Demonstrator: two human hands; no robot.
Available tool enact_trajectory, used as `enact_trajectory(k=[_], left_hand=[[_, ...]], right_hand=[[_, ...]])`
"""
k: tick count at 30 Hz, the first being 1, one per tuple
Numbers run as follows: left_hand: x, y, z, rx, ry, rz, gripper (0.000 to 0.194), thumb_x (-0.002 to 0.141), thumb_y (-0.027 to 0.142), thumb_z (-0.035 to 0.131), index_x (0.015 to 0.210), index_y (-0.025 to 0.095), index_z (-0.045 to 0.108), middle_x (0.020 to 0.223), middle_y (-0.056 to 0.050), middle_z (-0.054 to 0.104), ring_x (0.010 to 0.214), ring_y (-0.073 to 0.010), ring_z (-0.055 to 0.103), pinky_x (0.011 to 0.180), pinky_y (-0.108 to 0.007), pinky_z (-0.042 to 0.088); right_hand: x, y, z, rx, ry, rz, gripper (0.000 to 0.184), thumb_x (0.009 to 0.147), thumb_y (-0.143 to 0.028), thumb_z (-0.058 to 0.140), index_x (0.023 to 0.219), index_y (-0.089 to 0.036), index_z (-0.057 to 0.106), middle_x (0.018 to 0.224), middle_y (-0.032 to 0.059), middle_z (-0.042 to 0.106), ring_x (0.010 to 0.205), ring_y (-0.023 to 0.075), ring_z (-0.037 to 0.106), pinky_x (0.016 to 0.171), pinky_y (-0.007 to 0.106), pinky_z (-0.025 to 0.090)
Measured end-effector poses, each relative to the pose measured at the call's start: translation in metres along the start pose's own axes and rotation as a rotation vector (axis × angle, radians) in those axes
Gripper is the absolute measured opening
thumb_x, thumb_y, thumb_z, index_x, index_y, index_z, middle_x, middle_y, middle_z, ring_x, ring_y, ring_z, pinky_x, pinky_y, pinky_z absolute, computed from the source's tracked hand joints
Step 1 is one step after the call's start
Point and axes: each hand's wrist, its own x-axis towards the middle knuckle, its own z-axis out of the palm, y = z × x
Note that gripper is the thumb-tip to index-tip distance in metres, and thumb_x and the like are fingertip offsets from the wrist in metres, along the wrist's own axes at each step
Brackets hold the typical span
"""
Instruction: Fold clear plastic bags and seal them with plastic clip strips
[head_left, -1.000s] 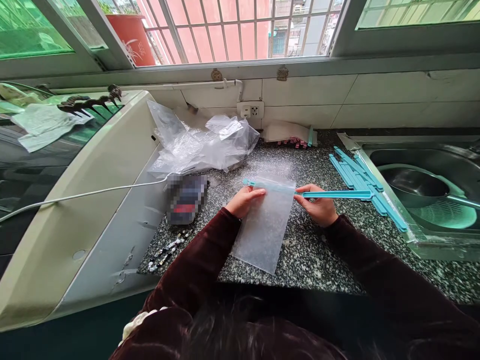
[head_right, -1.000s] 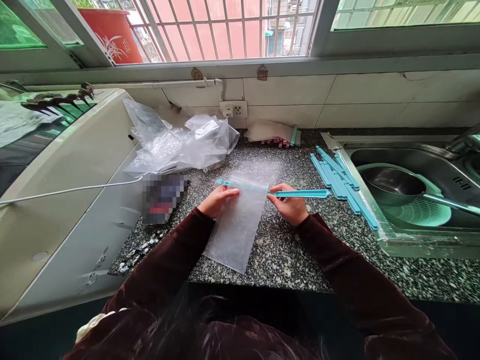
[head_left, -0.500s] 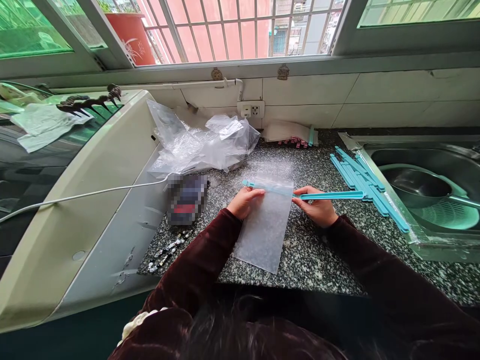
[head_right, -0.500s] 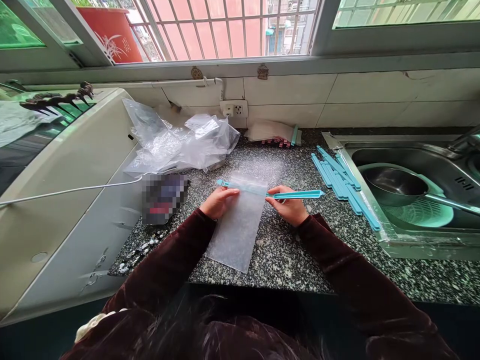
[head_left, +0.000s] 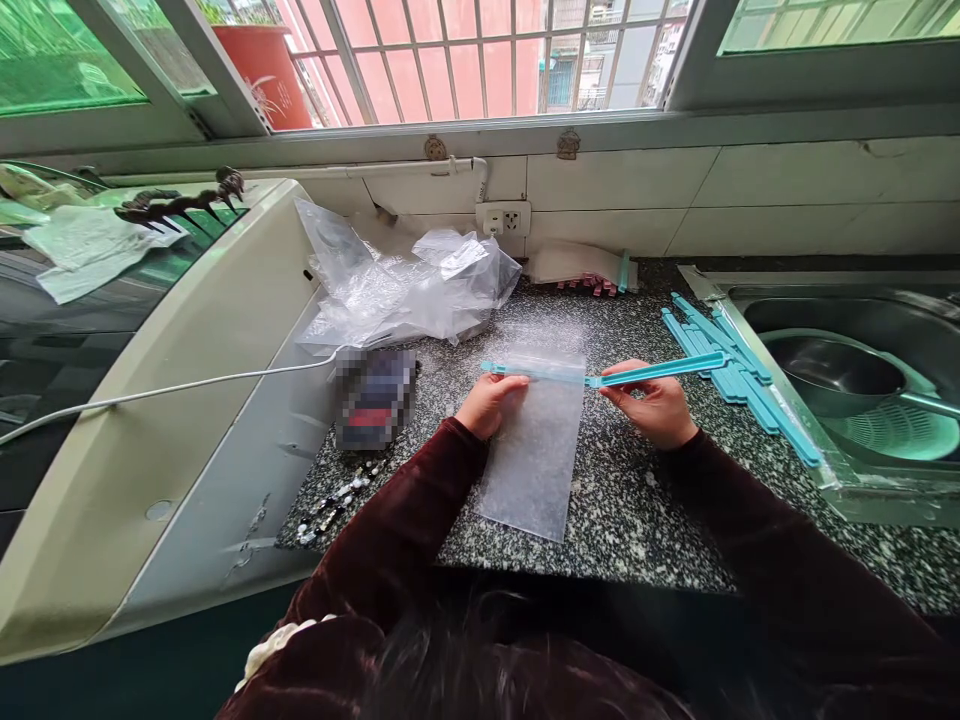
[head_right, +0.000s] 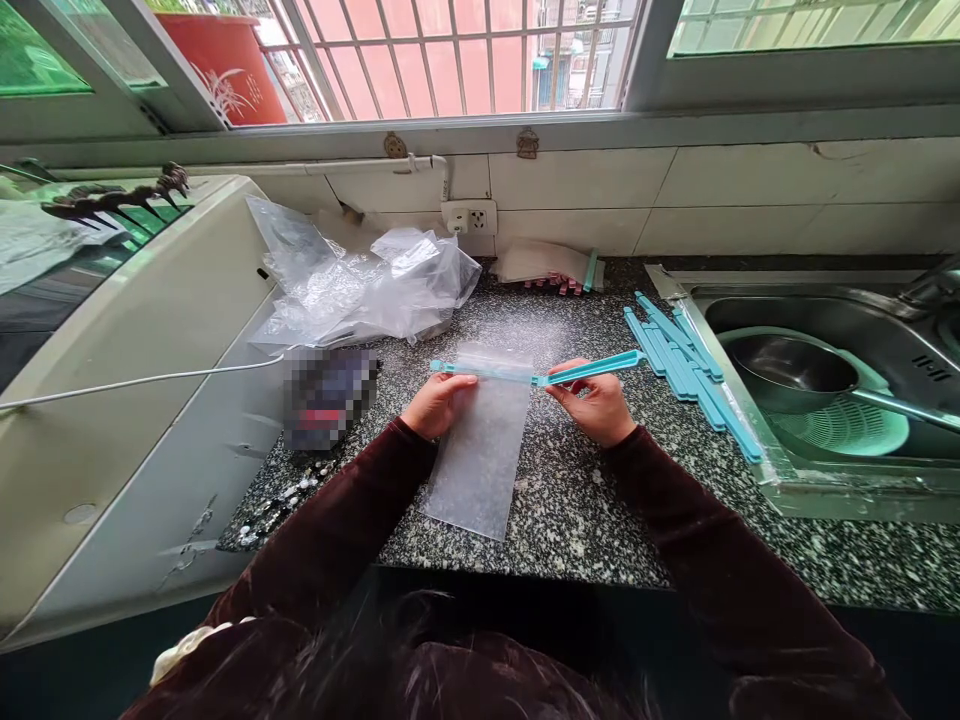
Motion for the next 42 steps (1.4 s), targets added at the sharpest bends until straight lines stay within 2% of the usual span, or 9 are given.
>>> enact_trajectory(k=[8,14,20,29,34,38,42], left_hand=[[-0.003,0.001,0.007,-0.042,-0.008,0.022,0.014,0.048,0.018,0.072,0.053,0.013,0.059,0.053,0.003,0.055,0.054,-0.0076,0.047,0.057,-0.021,0.036],[-0.007,0.003,0.011,-0.053,-0.013,0.031,0.014,0.049,0.016,0.072,0.050,0.014,0.058,0.050,0.003,0.053,0.059,-0.0094,0.051,0.063,-0.022,0.039],[-0.008,0.003,0.013,-0.037,0.001,0.037,0.016,0.048,0.016,0.072,0.048,0.013,0.056,0.051,0.003,0.055,0.058,-0.0089,0.051,0.063,-0.022,0.039],[-0.007,-0.002,0.010,0.023,-0.009,0.079,0.020,0.049,0.023,0.073,0.052,0.014,0.056,0.050,0.004,0.049,0.053,-0.0079,0.045,0.058,-0.023,0.035],[-0.006,-0.005,0.007,0.094,-0.007,0.080,0.026,0.051,0.027,0.073,0.050,0.014,0.050,0.047,0.005,0.044,0.047,-0.0053,0.036,0.050,-0.022,0.027],[-0.004,-0.008,0.005,0.144,-0.021,0.105,0.027,0.051,0.031,0.073,0.052,0.014,0.052,0.049,0.004,0.048,0.048,-0.0057,0.038,0.050,-0.022,0.026],[-0.004,-0.008,0.004,0.212,-0.040,0.132,0.029,0.052,0.035,0.072,0.051,0.014,0.053,0.048,0.003,0.048,0.047,-0.0060,0.038,0.050,-0.023,0.026]], right_hand=[[-0.004,0.001,0.003,-0.035,0.079,-0.034,0.017,0.076,-0.033,0.063,0.088,-0.020,0.067,0.085,0.0048,0.069,0.062,0.0129,0.060,0.053,0.027,0.053],[-0.004,-0.001,0.003,-0.092,0.063,-0.121,0.018,0.080,-0.029,0.060,0.095,-0.022,0.067,0.084,0.0040,0.068,0.060,0.0112,0.058,0.052,0.026,0.052],[-0.003,-0.003,0.003,-0.123,0.035,-0.161,0.017,0.082,-0.024,0.057,0.095,-0.022,0.067,0.090,0.0053,0.067,0.063,0.0110,0.059,0.054,0.025,0.052],[-0.007,0.001,0.007,-0.116,0.102,-0.221,0.020,0.080,-0.023,0.060,0.100,-0.023,0.060,0.083,0.0027,0.066,0.058,0.0099,0.056,0.051,0.023,0.051],[-0.006,0.001,0.006,-0.216,0.007,-0.305,0.021,0.084,-0.022,0.053,0.103,-0.022,0.060,0.086,0.0054,0.065,0.064,0.0117,0.059,0.057,0.025,0.053],[-0.005,-0.001,0.005,-0.326,-0.020,-0.400,0.026,0.085,-0.018,0.052,0.109,-0.022,0.060,0.089,0.0075,0.065,0.077,0.0148,0.062,0.067,0.026,0.053],[-0.006,0.001,0.007,-0.375,-0.063,-0.414,0.029,0.086,-0.018,0.049,0.113,-0.021,0.060,0.087,0.0078,0.063,0.076,0.0144,0.061,0.067,0.026,0.053]])
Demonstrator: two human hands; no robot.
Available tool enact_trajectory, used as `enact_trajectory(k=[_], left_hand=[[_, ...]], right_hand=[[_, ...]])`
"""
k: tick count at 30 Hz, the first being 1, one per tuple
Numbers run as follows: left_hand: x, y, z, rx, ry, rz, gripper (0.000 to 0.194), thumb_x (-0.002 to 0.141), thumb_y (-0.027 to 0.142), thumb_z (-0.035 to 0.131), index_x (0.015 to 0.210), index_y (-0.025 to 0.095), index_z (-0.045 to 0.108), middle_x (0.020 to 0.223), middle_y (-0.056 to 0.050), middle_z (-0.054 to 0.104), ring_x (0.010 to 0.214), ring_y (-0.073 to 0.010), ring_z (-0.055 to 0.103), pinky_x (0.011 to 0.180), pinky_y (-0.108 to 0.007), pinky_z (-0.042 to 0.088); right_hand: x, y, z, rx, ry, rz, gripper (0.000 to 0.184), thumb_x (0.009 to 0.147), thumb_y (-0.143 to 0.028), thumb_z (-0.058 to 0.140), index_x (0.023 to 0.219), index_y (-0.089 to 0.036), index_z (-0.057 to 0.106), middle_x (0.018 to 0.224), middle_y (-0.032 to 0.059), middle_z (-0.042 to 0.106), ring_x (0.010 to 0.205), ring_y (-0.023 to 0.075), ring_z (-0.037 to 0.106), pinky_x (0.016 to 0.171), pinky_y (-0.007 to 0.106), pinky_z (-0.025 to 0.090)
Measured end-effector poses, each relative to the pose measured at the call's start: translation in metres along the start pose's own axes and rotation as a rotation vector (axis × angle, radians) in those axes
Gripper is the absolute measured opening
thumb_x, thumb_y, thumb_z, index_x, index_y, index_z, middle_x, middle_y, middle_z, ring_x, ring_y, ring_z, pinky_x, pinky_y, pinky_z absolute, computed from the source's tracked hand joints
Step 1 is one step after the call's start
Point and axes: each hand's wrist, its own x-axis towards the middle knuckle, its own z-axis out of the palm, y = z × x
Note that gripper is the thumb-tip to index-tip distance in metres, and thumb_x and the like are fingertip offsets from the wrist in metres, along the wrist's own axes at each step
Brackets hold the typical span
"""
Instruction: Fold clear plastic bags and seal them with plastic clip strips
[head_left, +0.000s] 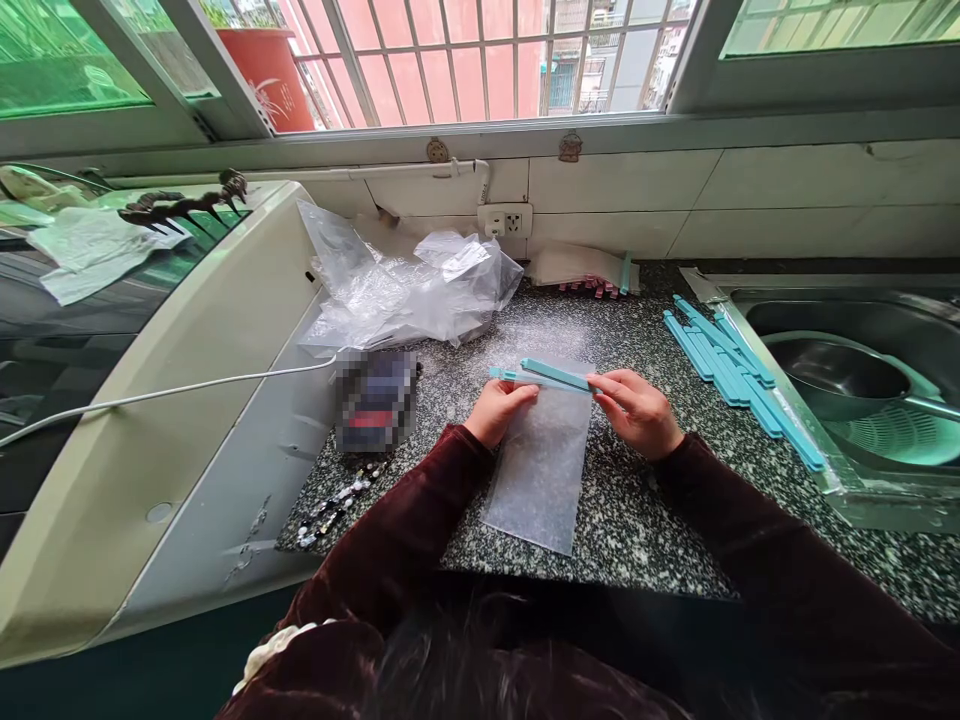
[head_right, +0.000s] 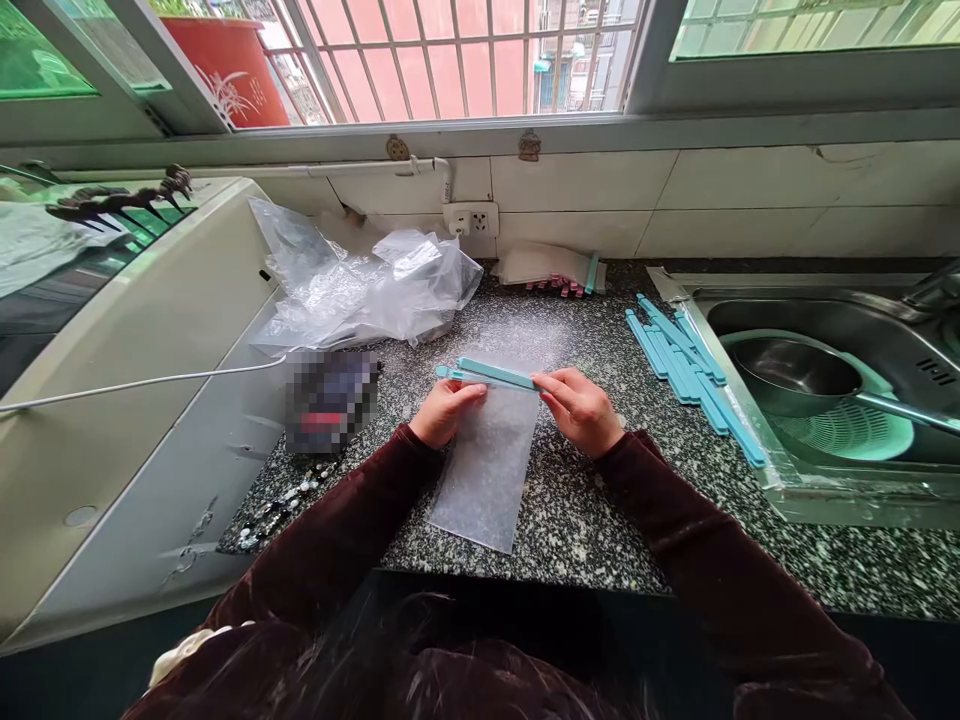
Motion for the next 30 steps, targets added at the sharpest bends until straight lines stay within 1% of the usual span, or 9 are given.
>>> enact_trajectory(k=[6,11,17,22,24,27,30], left_hand=[[-0.002,0.003,0.000,0.061,-0.025,-0.015,0.031,0.052,0.039,0.071,0.050,0.013,0.054,0.048,0.003,0.048,0.047,-0.0063,0.037,0.051,-0.023,0.025],[-0.001,0.001,-0.001,0.080,-0.030,-0.007,0.026,0.053,0.035,0.070,0.051,0.013,0.056,0.051,0.002,0.049,0.050,-0.0073,0.038,0.053,-0.024,0.027],[-0.001,0.001,-0.001,0.056,-0.041,-0.011,0.020,0.053,0.029,0.068,0.053,0.013,0.057,0.052,0.002,0.049,0.051,-0.0074,0.039,0.054,-0.024,0.028],[-0.001,0.005,-0.003,0.067,-0.061,-0.019,0.029,0.053,0.037,0.072,0.059,0.012,0.060,0.057,0.000,0.055,0.055,-0.0093,0.045,0.058,-0.024,0.033],[0.000,0.006,-0.005,0.121,-0.036,0.004,0.035,0.056,0.044,0.071,0.055,0.012,0.057,0.052,0.002,0.051,0.051,-0.0079,0.042,0.055,-0.023,0.030],[0.002,0.008,-0.009,0.167,0.030,0.068,0.044,0.061,0.052,0.066,0.047,0.015,0.049,0.045,0.004,0.042,0.046,-0.0059,0.035,0.049,-0.023,0.026],[0.004,0.011,-0.012,0.198,0.092,0.139,0.045,0.062,0.054,0.066,0.047,0.016,0.045,0.045,0.005,0.039,0.045,-0.0061,0.033,0.048,-0.023,0.025]], right_hand=[[-0.003,0.002,0.004,0.030,-0.083,0.039,0.031,0.088,-0.021,0.046,0.115,-0.022,0.061,0.086,0.0081,0.060,0.074,0.0147,0.058,0.065,0.026,0.052],[-0.004,0.005,0.007,-0.036,-0.155,0.025,0.032,0.088,-0.019,0.043,0.114,-0.022,0.061,0.084,0.0083,0.060,0.074,0.0157,0.057,0.065,0.028,0.052],[-0.004,0.003,0.006,-0.112,-0.186,0.000,0.033,0.088,-0.017,0.041,0.114,-0.022,0.061,0.084,0.0085,0.059,0.075,0.0159,0.055,0.063,0.026,0.050],[-0.003,0.002,0.004,-0.157,-0.178,-0.025,0.034,0.088,-0.015,0.038,0.113,-0.019,0.062,0.082,0.0087,0.058,0.070,0.0151,0.053,0.060,0.025,0.047],[-0.002,0.004,0.004,-0.155,-0.182,-0.014,0.034,0.088,-0.014,0.039,0.112,-0.020,0.062,0.081,0.0082,0.058,0.070,0.0150,0.053,0.060,0.025,0.047],[-0.002,0.006,0.003,-0.171,-0.186,0.000,0.035,0.087,-0.014,0.039,0.111,-0.021,0.063,0.080,0.0079,0.058,0.070,0.0152,0.052,0.061,0.025,0.047],[-0.002,0.006,0.002,-0.193,-0.181,-0.004,0.034,0.087,-0.014,0.038,0.109,-0.021,0.064,0.080,0.0082,0.059,0.069,0.0153,0.053,0.060,0.025,0.047]])
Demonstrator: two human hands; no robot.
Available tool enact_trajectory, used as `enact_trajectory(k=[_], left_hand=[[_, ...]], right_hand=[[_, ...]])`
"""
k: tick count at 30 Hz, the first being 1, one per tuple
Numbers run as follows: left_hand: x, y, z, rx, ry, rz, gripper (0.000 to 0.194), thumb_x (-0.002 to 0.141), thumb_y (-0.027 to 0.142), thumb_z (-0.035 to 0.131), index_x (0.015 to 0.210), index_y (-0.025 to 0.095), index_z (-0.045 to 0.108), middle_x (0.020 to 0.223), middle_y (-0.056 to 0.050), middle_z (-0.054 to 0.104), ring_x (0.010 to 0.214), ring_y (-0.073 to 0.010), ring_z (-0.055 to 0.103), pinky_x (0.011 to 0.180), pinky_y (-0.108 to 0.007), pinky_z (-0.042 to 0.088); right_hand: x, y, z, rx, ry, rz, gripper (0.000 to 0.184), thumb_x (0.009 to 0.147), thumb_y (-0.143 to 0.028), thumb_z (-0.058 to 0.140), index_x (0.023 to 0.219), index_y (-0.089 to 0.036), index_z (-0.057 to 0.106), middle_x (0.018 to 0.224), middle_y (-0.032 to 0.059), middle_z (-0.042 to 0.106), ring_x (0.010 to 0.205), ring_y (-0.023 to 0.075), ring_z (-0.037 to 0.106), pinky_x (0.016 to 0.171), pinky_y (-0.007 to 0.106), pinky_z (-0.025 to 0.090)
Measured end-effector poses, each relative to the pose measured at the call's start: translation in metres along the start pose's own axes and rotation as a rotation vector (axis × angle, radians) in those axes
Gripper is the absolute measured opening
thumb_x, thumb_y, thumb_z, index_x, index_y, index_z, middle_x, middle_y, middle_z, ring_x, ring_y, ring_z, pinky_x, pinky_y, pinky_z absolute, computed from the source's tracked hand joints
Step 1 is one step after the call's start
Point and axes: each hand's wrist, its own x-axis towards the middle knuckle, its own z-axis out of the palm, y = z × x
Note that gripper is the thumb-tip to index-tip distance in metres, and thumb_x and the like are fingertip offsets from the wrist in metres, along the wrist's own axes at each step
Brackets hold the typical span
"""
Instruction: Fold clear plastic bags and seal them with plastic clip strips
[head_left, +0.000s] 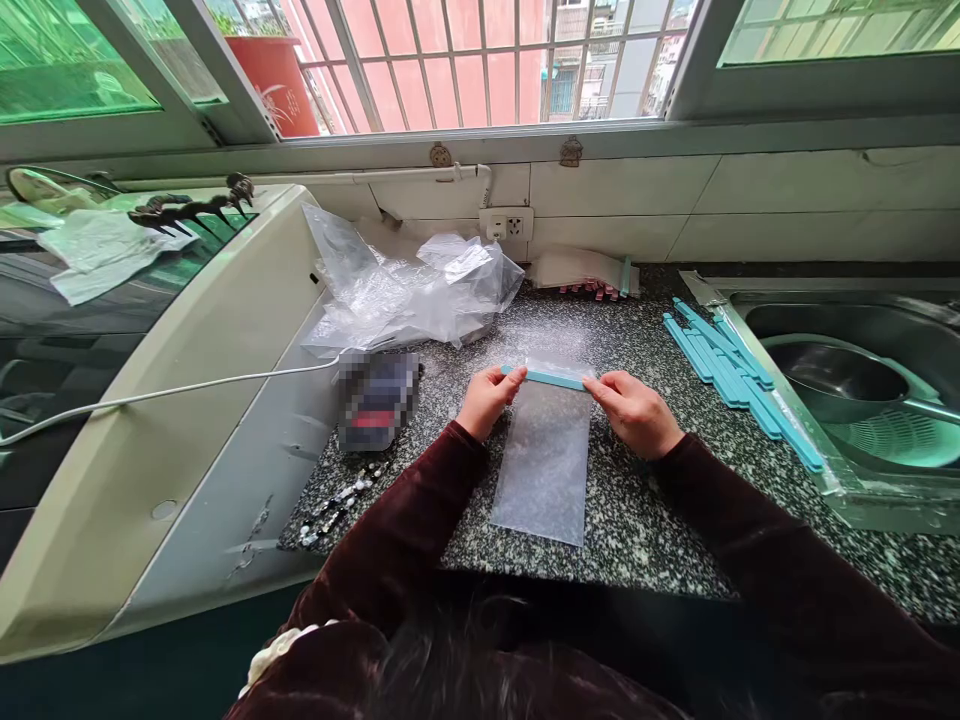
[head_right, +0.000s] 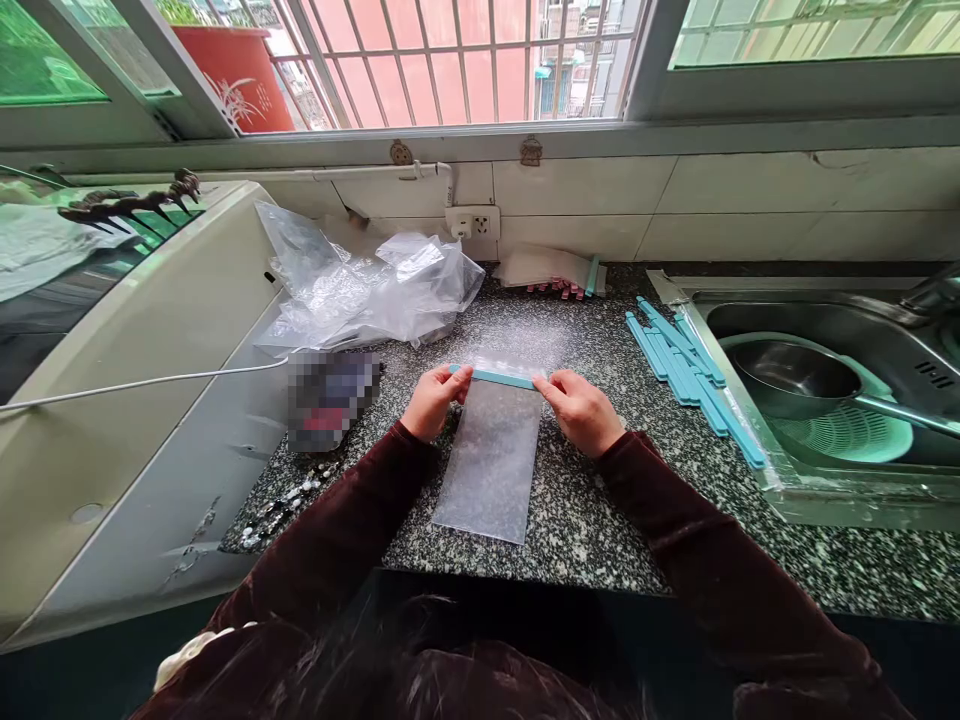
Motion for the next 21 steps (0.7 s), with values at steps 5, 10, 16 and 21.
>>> enact_trajectory(k=[5,10,16,21], left_hand=[[0.000,0.005,-0.002,0.058,-0.026,0.041,0.045,0.062,0.055,0.065,0.048,0.017,0.046,0.045,0.005,0.038,0.047,-0.0069,0.033,0.048,-0.023,0.025],[-0.005,0.008,0.003,0.096,-0.153,0.038,0.039,0.059,0.053,0.068,0.057,0.015,0.056,0.049,0.005,0.041,0.049,-0.0073,0.034,0.050,-0.023,0.025],[-0.006,0.011,0.005,0.184,-0.210,0.124,0.031,0.061,0.046,0.070,0.064,0.015,0.064,0.061,0.001,0.052,0.057,-0.0103,0.042,0.055,-0.024,0.032],[-0.001,0.010,-0.001,0.337,-0.158,0.196,0.022,0.059,0.037,0.074,0.068,0.017,0.069,0.064,-0.001,0.053,0.057,-0.0113,0.042,0.058,-0.025,0.034]], right_hand=[[0.001,-0.004,-0.003,0.058,0.075,0.126,0.030,0.084,-0.030,0.052,0.111,-0.023,0.061,0.090,0.0086,0.062,0.077,0.0178,0.057,0.068,0.030,0.049],[0.002,-0.001,-0.001,0.538,0.038,0.418,0.063,0.071,-0.054,0.063,0.123,-0.020,0.049,0.099,0.0086,0.063,0.081,0.0188,0.061,0.070,0.034,0.051],[0.005,-0.002,-0.003,0.682,-0.242,0.509,0.035,0.070,-0.048,0.063,0.081,-0.015,0.066,0.071,0.0033,0.066,0.061,0.0146,0.057,0.057,0.027,0.046],[0.005,-0.006,-0.001,0.537,-0.144,0.432,0.023,0.072,-0.039,0.061,0.071,-0.017,0.065,0.069,0.0032,0.065,0.061,0.0139,0.056,0.057,0.026,0.044]])
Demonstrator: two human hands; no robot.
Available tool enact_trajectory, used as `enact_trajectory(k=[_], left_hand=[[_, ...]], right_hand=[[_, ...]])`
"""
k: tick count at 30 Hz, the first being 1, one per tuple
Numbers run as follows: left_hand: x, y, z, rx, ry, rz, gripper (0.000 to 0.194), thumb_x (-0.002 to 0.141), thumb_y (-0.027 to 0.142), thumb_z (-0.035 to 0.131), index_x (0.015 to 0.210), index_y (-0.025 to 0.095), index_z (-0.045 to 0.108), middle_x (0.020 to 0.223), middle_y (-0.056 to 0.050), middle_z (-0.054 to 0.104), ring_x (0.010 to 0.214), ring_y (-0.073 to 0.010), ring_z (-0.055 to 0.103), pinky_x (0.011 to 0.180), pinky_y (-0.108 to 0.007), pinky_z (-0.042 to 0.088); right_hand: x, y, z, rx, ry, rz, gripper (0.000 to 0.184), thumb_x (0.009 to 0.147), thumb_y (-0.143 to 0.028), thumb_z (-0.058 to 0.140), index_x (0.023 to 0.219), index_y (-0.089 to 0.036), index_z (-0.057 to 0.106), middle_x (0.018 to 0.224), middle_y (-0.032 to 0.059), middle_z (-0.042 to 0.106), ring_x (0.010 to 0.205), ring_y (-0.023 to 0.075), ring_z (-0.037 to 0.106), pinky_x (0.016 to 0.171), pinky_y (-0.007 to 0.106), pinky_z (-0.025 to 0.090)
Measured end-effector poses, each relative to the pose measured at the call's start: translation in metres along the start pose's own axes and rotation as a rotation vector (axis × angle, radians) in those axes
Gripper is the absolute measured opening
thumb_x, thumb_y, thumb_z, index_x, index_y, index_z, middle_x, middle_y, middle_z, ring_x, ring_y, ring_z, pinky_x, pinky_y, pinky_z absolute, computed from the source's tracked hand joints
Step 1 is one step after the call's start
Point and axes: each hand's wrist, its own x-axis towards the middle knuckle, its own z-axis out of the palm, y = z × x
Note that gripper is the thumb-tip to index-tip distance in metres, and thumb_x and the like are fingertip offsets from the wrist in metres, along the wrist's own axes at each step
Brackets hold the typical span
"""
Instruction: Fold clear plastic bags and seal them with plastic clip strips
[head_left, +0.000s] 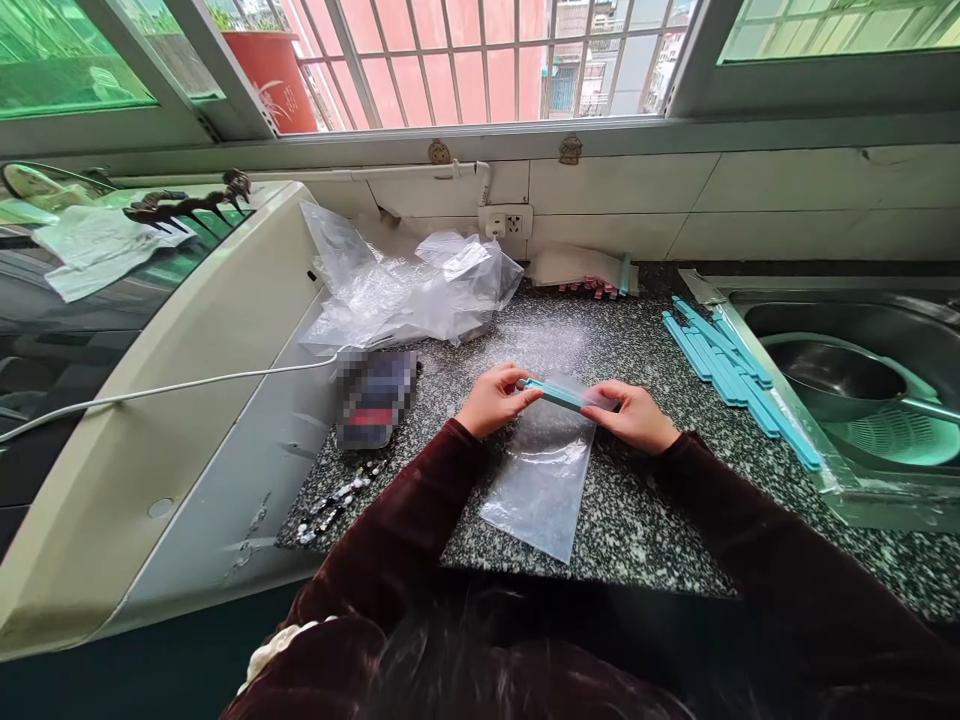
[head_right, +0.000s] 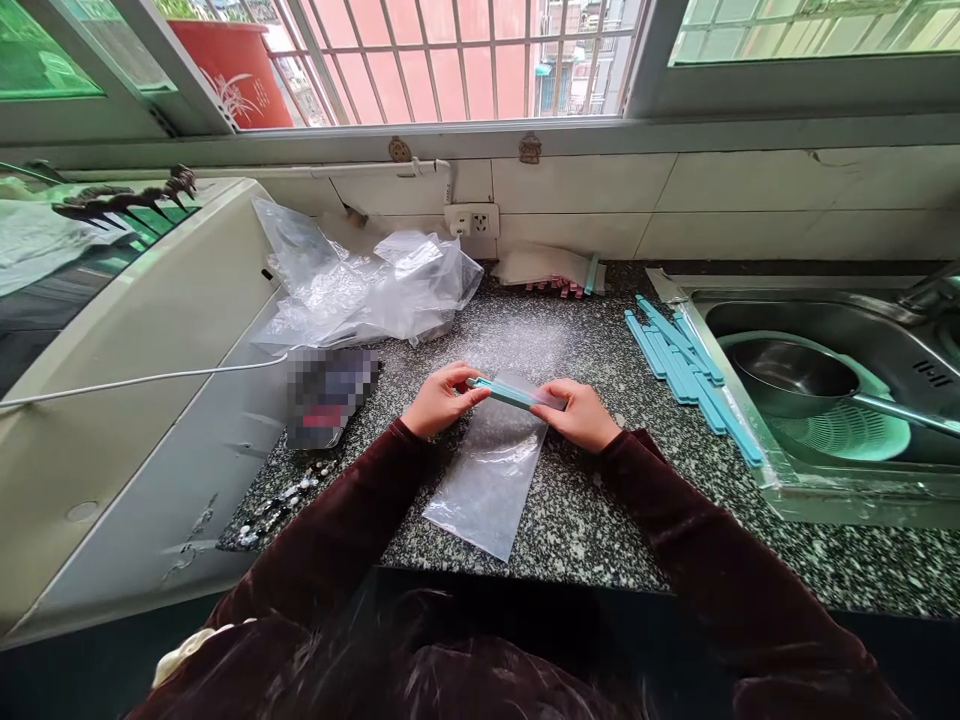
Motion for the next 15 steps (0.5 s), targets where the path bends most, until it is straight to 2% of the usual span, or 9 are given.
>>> enact_trajectory(k=[7,15], left_hand=[[0.0025,-0.0082,0.0003,0.108,0.019,0.058,0.011,0.059,0.030,0.076,0.059,0.021,0.070,0.060,-0.003,0.057,0.066,-0.0167,0.046,0.068,-0.028,0.034],[0.0006,-0.0100,0.0040,0.100,0.052,0.089,0.017,0.064,0.035,0.071,0.057,0.020,0.068,0.061,-0.003,0.059,0.067,-0.0171,0.048,0.070,-0.029,0.036]], right_hand=[[0.0003,0.0051,0.0023,-0.054,0.008,-0.042,0.014,0.073,-0.031,0.059,0.072,-0.018,0.064,0.072,0.0037,0.065,0.063,0.0144,0.056,0.058,0.027,0.044],[0.0008,0.0062,0.0028,-0.099,0.000,-0.047,0.013,0.071,-0.031,0.062,0.070,-0.018,0.061,0.068,0.0028,0.060,0.063,0.0150,0.053,0.058,0.027,0.042]])
